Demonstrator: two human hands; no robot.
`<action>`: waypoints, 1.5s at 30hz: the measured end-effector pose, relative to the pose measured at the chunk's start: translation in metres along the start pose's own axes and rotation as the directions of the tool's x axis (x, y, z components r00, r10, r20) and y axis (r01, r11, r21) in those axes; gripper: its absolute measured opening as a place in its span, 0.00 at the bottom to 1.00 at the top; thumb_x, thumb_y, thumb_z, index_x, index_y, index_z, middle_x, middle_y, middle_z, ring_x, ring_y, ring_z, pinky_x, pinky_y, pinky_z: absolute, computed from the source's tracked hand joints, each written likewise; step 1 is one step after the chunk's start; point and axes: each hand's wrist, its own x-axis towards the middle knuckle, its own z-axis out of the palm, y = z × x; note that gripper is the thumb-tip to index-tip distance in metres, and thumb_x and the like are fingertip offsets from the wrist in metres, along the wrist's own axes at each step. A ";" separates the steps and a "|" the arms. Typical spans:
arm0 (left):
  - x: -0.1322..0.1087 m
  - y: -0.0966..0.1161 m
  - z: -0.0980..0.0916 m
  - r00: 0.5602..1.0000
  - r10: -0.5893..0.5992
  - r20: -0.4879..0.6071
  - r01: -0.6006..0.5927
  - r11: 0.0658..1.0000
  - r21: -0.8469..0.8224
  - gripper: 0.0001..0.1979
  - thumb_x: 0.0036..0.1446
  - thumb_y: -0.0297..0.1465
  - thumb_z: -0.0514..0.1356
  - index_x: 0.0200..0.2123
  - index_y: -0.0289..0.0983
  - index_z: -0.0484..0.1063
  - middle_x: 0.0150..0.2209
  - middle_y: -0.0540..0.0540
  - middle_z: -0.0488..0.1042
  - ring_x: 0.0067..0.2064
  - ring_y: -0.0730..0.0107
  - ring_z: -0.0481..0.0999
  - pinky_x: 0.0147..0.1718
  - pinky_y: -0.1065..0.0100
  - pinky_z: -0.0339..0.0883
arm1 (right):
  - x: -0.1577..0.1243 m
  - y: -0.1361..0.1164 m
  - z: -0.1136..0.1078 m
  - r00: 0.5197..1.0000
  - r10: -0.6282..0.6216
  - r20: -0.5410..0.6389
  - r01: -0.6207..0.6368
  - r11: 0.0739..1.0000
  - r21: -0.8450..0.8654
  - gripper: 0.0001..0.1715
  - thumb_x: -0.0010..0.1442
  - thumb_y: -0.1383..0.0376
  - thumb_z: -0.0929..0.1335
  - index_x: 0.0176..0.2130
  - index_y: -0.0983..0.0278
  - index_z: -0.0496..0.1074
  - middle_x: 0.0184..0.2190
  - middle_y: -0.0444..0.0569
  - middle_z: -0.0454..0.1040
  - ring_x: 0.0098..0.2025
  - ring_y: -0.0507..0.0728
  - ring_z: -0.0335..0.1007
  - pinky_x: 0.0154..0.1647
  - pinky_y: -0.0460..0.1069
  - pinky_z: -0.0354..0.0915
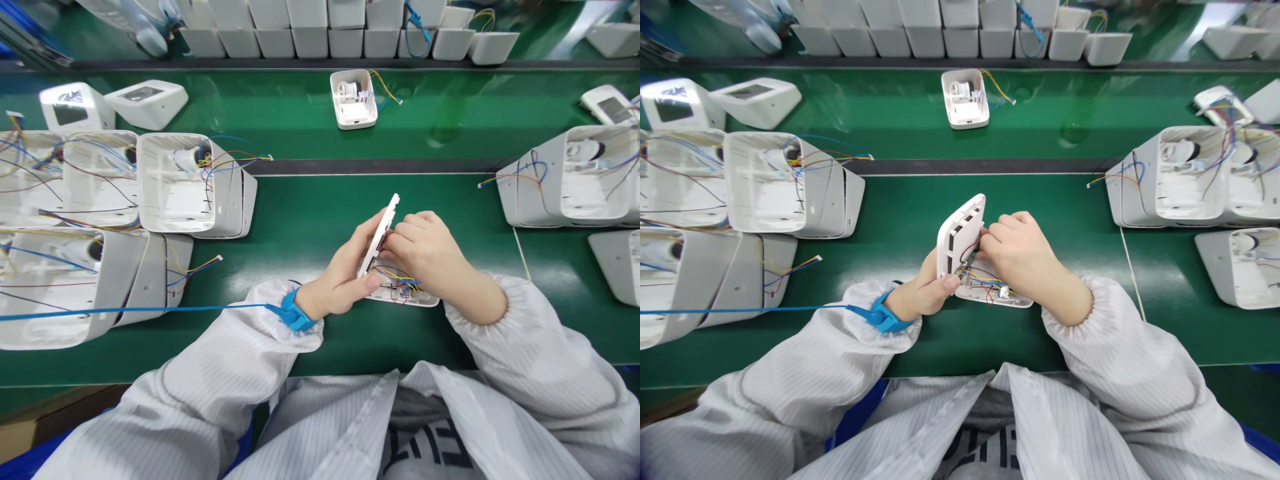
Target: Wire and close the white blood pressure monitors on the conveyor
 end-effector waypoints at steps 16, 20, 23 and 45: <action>0.003 -0.001 0.008 0.991 0.063 -0.117 -0.041 0.983 0.179 0.46 0.57 0.51 0.60 0.70 0.39 0.45 0.57 0.34 0.65 0.55 0.50 0.70 0.56 0.48 0.66 | 0.085 0.096 0.053 0.909 0.408 -0.081 -0.308 0.792 0.527 0.14 0.61 0.66 0.67 0.46 0.64 0.77 0.42 0.53 0.79 0.42 0.60 0.74 0.47 0.55 0.70; 0.004 -0.001 0.004 0.992 0.092 -0.091 -0.070 0.972 0.224 0.46 0.57 0.53 0.59 0.70 0.39 0.45 0.59 0.34 0.65 0.56 0.48 0.69 0.57 0.46 0.64 | 0.156 0.121 0.090 0.928 0.374 -0.002 -0.349 0.870 0.348 0.29 0.60 0.72 0.63 0.61 0.68 0.68 0.60 0.60 0.68 0.53 0.62 0.70 0.57 0.57 0.65; 0.005 -0.001 0.000 0.985 0.138 -0.102 -0.101 0.948 0.303 0.46 0.55 0.52 0.61 0.70 0.40 0.47 0.63 0.34 0.63 0.59 0.45 0.67 0.60 0.45 0.61 | 0.179 0.122 0.104 0.893 0.447 0.053 -0.444 0.856 0.266 0.23 0.62 0.70 0.64 0.56 0.69 0.72 0.59 0.61 0.65 0.55 0.65 0.68 0.59 0.59 0.63; 0.006 -0.002 -0.011 0.986 0.162 -0.031 -0.137 0.907 0.398 0.46 0.54 0.49 0.63 0.69 0.39 0.49 0.64 0.34 0.63 0.61 0.45 0.68 0.59 0.48 0.63 | 0.161 0.098 0.095 0.861 0.502 -0.085 -0.450 0.829 0.333 0.07 0.64 0.62 0.68 0.38 0.64 0.72 0.36 0.51 0.77 0.38 0.59 0.70 0.44 0.52 0.62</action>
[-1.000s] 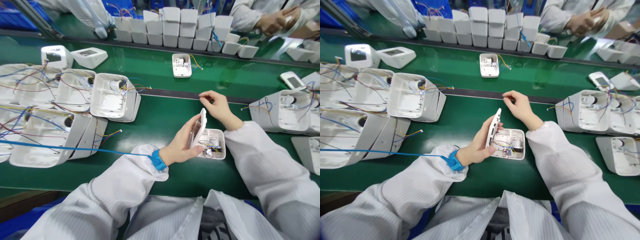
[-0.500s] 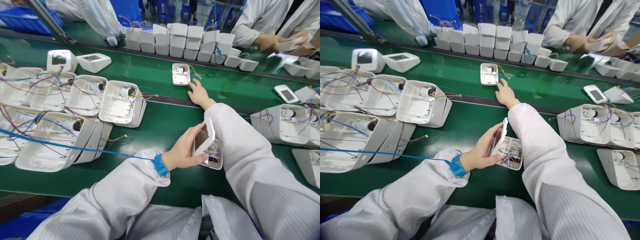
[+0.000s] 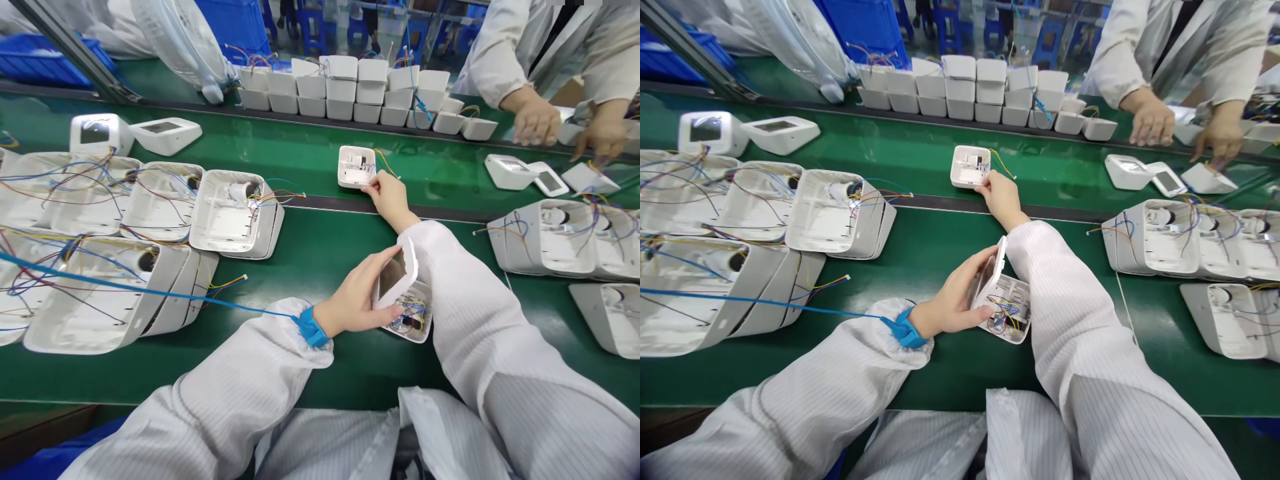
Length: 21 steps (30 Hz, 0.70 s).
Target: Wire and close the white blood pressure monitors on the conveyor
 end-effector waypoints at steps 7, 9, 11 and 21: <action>-0.001 0.000 0.000 1.000 -0.012 -0.006 0.012 1.000 -0.015 0.45 0.54 0.47 0.64 0.70 0.40 0.49 0.65 0.34 0.62 0.60 0.46 0.68 0.61 0.47 0.61 | -0.098 0.015 -0.047 0.994 -0.105 -0.019 0.106 0.994 0.041 0.08 0.62 0.61 0.70 0.33 0.63 0.71 0.30 0.48 0.75 0.34 0.57 0.70 0.38 0.51 0.63; -0.002 0.000 0.001 0.999 -0.032 0.005 0.032 0.999 -0.034 0.45 0.54 0.47 0.64 0.70 0.39 0.50 0.64 0.34 0.63 0.59 0.46 0.69 0.61 0.47 0.61 | -0.124 0.021 -0.059 0.992 -0.121 0.032 0.118 0.990 0.074 0.05 0.62 0.64 0.69 0.35 0.63 0.73 0.31 0.49 0.76 0.35 0.57 0.71 0.39 0.51 0.65; -0.003 0.000 0.001 0.998 -0.057 0.019 0.058 0.997 -0.059 0.46 0.54 0.47 0.64 0.70 0.39 0.49 0.62 0.34 0.64 0.58 0.47 0.69 0.60 0.47 0.61 | -0.143 0.026 -0.069 0.990 -0.121 0.071 0.109 0.983 0.150 0.07 0.62 0.65 0.68 0.41 0.64 0.74 0.36 0.50 0.78 0.37 0.57 0.74 0.40 0.51 0.67; -0.013 0.007 0.017 0.977 -0.207 -0.053 0.188 0.950 -0.248 0.41 0.60 0.51 0.58 0.69 0.40 0.46 0.61 0.35 0.60 0.56 0.53 0.68 0.57 0.48 0.64 | -0.180 -0.032 -0.141 0.911 -0.293 0.291 0.086 0.823 0.561 0.20 0.59 0.50 0.73 0.44 0.62 0.77 0.34 0.47 0.75 0.33 0.53 0.69 0.32 0.47 0.64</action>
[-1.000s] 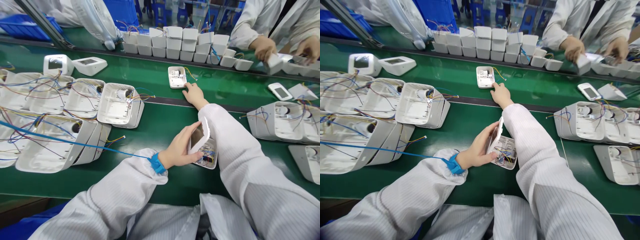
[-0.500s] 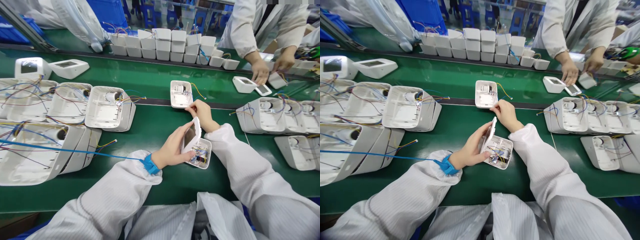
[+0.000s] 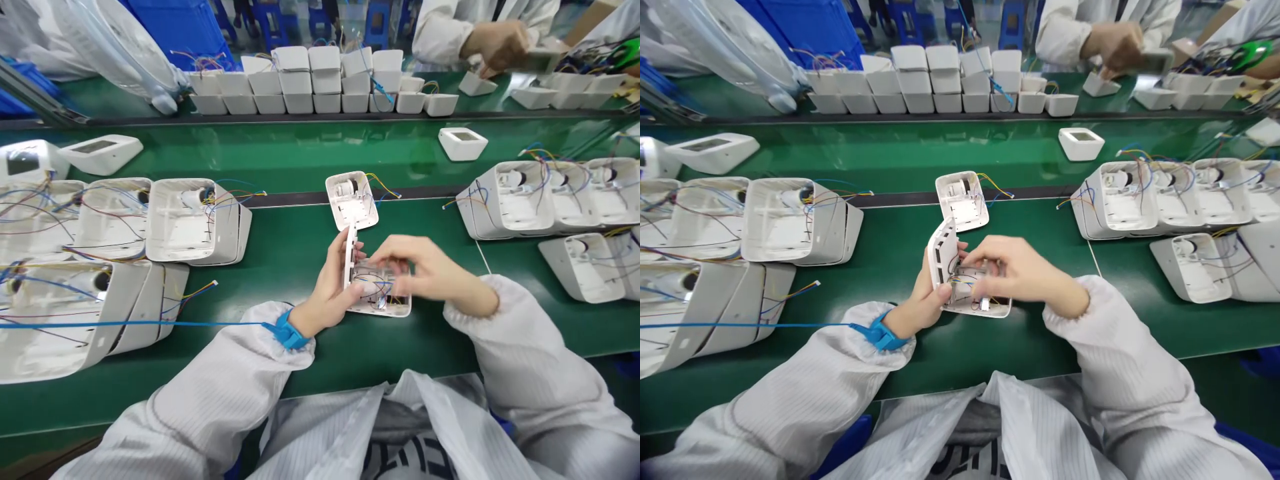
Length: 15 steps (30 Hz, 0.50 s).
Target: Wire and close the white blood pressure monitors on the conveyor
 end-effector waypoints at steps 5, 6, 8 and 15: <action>-0.001 0.002 0.000 0.999 0.019 0.025 -0.019 1.000 0.006 0.39 0.61 0.51 0.56 0.68 0.41 0.48 0.61 0.35 0.60 0.57 0.51 0.67 0.58 0.47 0.63 | -0.004 -0.018 0.012 0.995 -0.003 0.105 0.002 1.000 0.014 0.10 0.63 0.60 0.71 0.32 0.64 0.77 0.35 0.47 0.70 0.35 0.51 0.67 0.34 0.46 0.64; 0.000 0.003 0.000 0.999 0.018 0.030 -0.018 1.000 0.006 0.39 0.61 0.51 0.57 0.68 0.42 0.48 0.61 0.36 0.60 0.57 0.52 0.67 0.58 0.47 0.63 | -0.004 -0.015 0.011 0.995 0.017 0.103 -0.021 0.999 0.037 0.10 0.64 0.61 0.71 0.32 0.63 0.78 0.35 0.47 0.70 0.34 0.51 0.67 0.33 0.46 0.64; 0.001 0.005 -0.001 0.999 0.005 0.043 -0.006 1.000 0.011 0.39 0.60 0.51 0.58 0.68 0.43 0.49 0.60 0.36 0.60 0.57 0.52 0.68 0.59 0.47 0.64 | -0.005 -0.010 0.006 0.990 0.062 0.125 -0.071 0.995 0.069 0.06 0.63 0.62 0.71 0.36 0.62 0.80 0.37 0.48 0.72 0.35 0.51 0.70 0.34 0.46 0.66; 0.002 0.008 -0.001 0.999 -0.013 0.047 0.012 1.000 0.019 0.40 0.58 0.52 0.60 0.67 0.43 0.50 0.60 0.36 0.61 0.57 0.52 0.68 0.57 0.48 0.66 | -0.006 0.000 0.005 0.998 0.015 0.063 -0.007 0.992 -0.125 0.10 0.64 0.70 0.69 0.41 0.60 0.80 0.33 0.45 0.76 0.34 0.51 0.73 0.35 0.46 0.67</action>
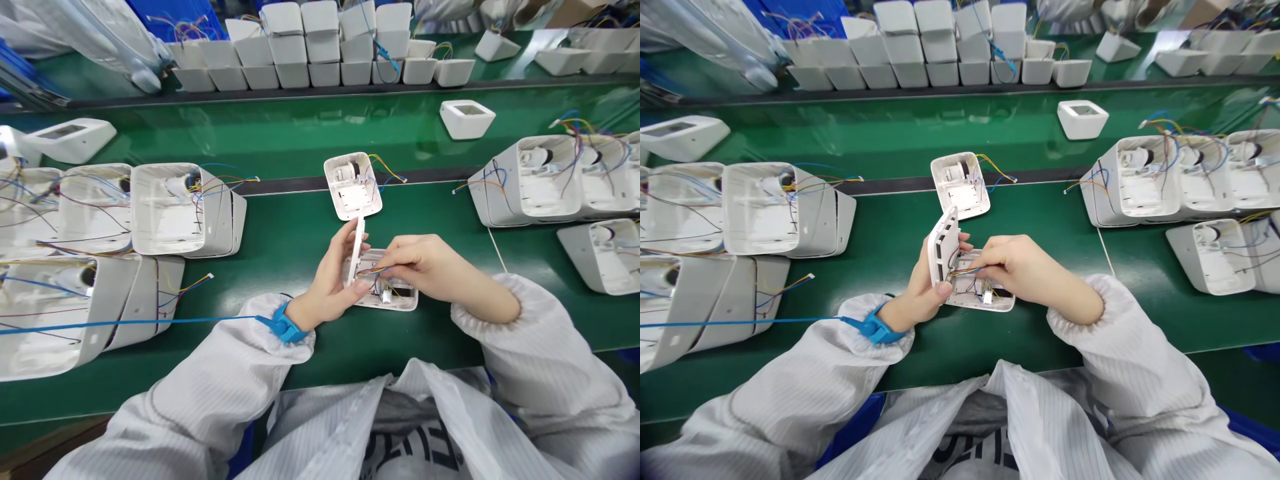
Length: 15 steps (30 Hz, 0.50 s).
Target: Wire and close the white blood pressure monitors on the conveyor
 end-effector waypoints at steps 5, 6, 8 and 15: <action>0.002 0.003 0.000 1.000 0.025 0.012 -0.026 0.999 0.040 0.41 0.59 0.52 0.58 0.68 0.43 0.49 0.60 0.35 0.62 0.58 0.51 0.68 0.56 0.49 0.68 | 0.002 0.007 0.011 0.998 -0.065 0.014 0.066 0.932 -0.356 0.09 0.64 0.70 0.68 0.37 0.63 0.80 0.32 0.48 0.78 0.34 0.55 0.73 0.33 0.49 0.65; 0.003 0.003 0.000 0.999 0.035 0.015 -0.036 0.998 0.051 0.40 0.59 0.52 0.58 0.68 0.43 0.49 0.60 0.35 0.62 0.58 0.51 0.68 0.57 0.49 0.68 | 0.002 0.009 0.013 0.997 -0.080 0.005 0.075 0.909 -0.410 0.09 0.64 0.70 0.68 0.36 0.63 0.80 0.36 0.50 0.79 0.37 0.56 0.72 0.35 0.50 0.65; 0.004 0.004 -0.001 0.998 0.058 0.026 -0.060 0.995 0.074 0.40 0.59 0.52 0.59 0.68 0.43 0.48 0.61 0.35 0.62 0.59 0.50 0.68 0.58 0.48 0.66 | 0.003 0.011 0.014 0.994 -0.109 -0.022 0.085 0.868 -0.489 0.09 0.64 0.69 0.68 0.36 0.63 0.81 0.44 0.52 0.78 0.43 0.60 0.71 0.39 0.53 0.65; 0.002 0.000 -0.002 0.991 0.107 0.077 -0.123 0.962 0.245 0.43 0.57 0.49 0.62 0.69 0.40 0.48 0.64 0.33 0.60 0.62 0.47 0.66 0.61 0.46 0.63 | 0.005 0.005 0.018 0.992 0.129 0.005 -0.105 0.829 -0.549 0.10 0.63 0.70 0.68 0.34 0.62 0.81 0.40 0.51 0.79 0.39 0.59 0.71 0.33 0.52 0.61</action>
